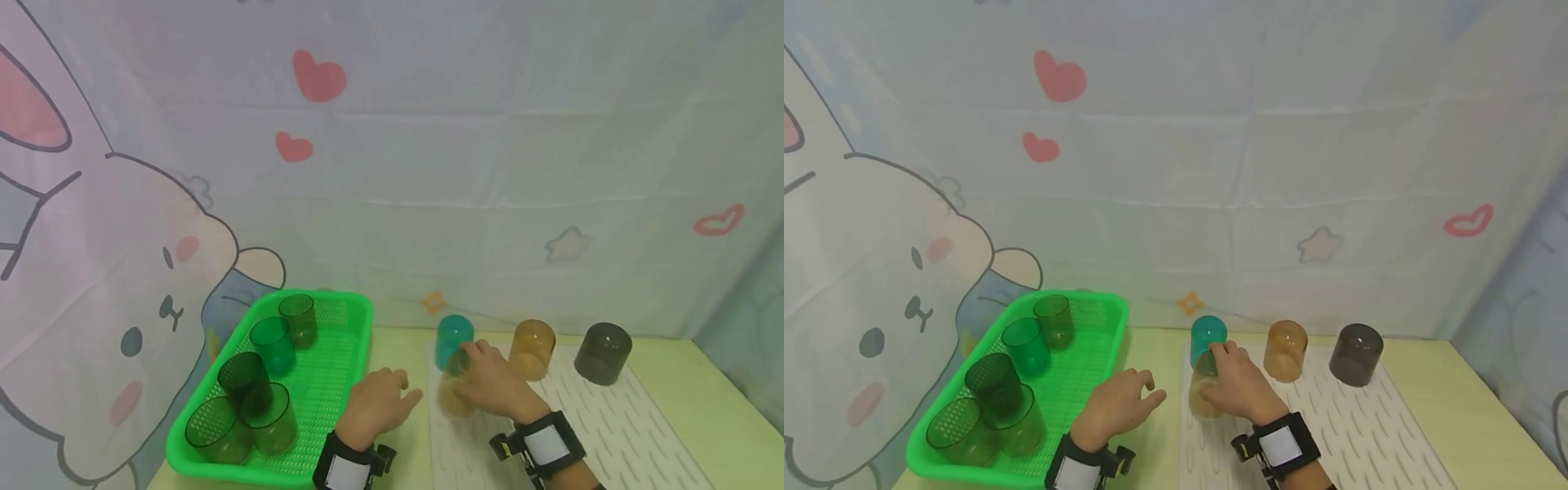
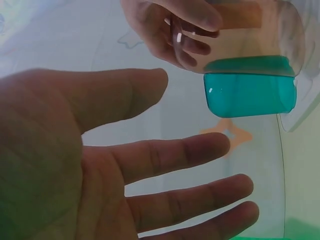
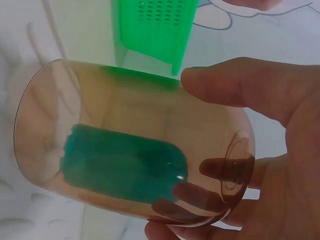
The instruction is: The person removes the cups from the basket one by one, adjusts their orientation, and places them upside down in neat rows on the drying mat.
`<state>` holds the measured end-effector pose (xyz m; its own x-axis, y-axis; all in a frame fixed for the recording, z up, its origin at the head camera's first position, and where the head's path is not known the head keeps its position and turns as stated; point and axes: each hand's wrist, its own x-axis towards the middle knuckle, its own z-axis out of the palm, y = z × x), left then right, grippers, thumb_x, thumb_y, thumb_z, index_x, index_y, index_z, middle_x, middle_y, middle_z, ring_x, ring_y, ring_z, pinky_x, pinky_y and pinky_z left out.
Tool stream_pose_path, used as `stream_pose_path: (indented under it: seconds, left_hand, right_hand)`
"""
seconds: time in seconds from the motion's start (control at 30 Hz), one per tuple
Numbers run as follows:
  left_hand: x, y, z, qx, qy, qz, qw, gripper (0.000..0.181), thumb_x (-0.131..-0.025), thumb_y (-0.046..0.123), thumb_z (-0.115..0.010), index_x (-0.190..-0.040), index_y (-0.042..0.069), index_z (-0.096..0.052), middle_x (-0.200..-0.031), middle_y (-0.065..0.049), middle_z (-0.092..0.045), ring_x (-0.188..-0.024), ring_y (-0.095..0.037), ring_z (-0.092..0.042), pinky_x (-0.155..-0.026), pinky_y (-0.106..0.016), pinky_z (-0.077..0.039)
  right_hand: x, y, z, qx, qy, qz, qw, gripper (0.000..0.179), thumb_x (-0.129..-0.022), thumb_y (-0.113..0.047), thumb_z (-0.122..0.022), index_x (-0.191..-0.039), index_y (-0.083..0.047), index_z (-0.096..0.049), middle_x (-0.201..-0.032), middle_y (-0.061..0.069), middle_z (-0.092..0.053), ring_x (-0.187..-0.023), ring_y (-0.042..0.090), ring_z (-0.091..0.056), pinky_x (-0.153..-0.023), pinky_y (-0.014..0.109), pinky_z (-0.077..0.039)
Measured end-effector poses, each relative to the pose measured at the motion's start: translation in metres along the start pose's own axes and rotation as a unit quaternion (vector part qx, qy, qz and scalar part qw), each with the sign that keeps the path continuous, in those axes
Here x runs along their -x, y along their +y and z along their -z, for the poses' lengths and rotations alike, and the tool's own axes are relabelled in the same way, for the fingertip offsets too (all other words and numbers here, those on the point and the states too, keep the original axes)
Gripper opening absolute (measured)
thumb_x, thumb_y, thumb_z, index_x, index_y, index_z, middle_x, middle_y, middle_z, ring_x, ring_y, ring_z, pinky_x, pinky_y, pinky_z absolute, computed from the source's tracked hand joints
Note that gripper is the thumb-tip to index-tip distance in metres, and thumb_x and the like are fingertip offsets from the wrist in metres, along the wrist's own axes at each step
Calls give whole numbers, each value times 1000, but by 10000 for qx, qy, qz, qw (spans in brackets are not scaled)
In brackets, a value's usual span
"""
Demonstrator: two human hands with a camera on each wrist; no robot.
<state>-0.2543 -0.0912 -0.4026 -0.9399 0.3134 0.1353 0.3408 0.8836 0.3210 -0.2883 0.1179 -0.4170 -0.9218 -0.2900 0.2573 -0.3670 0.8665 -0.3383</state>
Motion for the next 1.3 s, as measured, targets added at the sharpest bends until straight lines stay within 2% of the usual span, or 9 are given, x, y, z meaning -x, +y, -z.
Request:
stream_pose_path:
  seconds: [0.23, 0.57, 0.7, 0.8, 0.97, 1.13, 1.3]
  left_hand:
    - [4, 4, 3, 74, -76, -46, 9999, 35, -84, 43, -49, -93, 11, -61, -83, -3, -56, -70, -19, -53, -52, -31, -38]
    - [7, 8, 3, -26, -72, -86, 9999, 35, -84, 43, -49, -91, 11, -61, -82, -3, -56, -71, -19, -53, -53, -31, -39]
    - [8, 14, 2, -144, -116, -253, 9995, 34, -84, 43, -49, -90, 12, -61, -81, -1, -57, -72, -18, -54, -53, -29, -39]
    - [9, 19, 4, -167, -93, -450, 9988, 33, -85, 42, -48, -93, 14, -61, -84, 0, -57, -76, -17, -55, -56, -29, -41]
    - [14, 22, 16, -335, 27, -728, 9968, 32, -86, 41, -49, -95, 13, -61, -85, -1, -57, -77, -17, -55, -58, -29, -42]
    - [20, 21, 37, -669, 24, -839, 9942, 32, -86, 41, -49, -95, 12, -59, -84, -1, -56, -75, -18, -55, -57, -28, -42]
    - [27, 16, 56, -741, -209, -776, 9940, 35, -87, 39, -49, -103, 9, -57, -88, -3, -56, -80, -19, -55, -60, -31, -43]
  right_hand:
    - [1, 4, -10, -249, -197, -147, 9994, 67, -69, -25, -67, -126, -1, -42, -109, 13, -47, -95, 28, -46, -72, 38, -44]
    - [5, 4, -15, -302, 39, -92, 9995, 68, -71, -30, -69, -126, -2, -42, -113, 15, -47, -99, 28, -47, -77, 40, -43]
    - [7, 3, -15, -361, 142, -30, 9992, 71, -73, -30, -68, -129, 1, -38, -116, 19, -45, -101, 32, -47, -78, 43, -42]
    - [11, 4, -15, -449, 221, -130, 9987, 76, -74, -33, -68, -131, 3, -33, -120, 22, -41, -105, 34, -45, -80, 44, -42]
    - [21, 7, -5, -837, 289, -357, 9954, 82, -76, -44, -64, -133, 2, -29, -125, 24, -36, -107, 37, -44, -80, 47, -41]
    - [33, 11, 12, -1212, 225, -708, 9898, 87, -77, -60, -50, -135, -1, -24, -132, 24, -29, -112, 40, -39, -82, 51, -38]
    - [43, 15, 30, -1313, 316, -767, 9879, 79, -83, -56, -45, -134, 1, -26, -132, 26, -30, -115, 43, -35, -84, 54, -35]
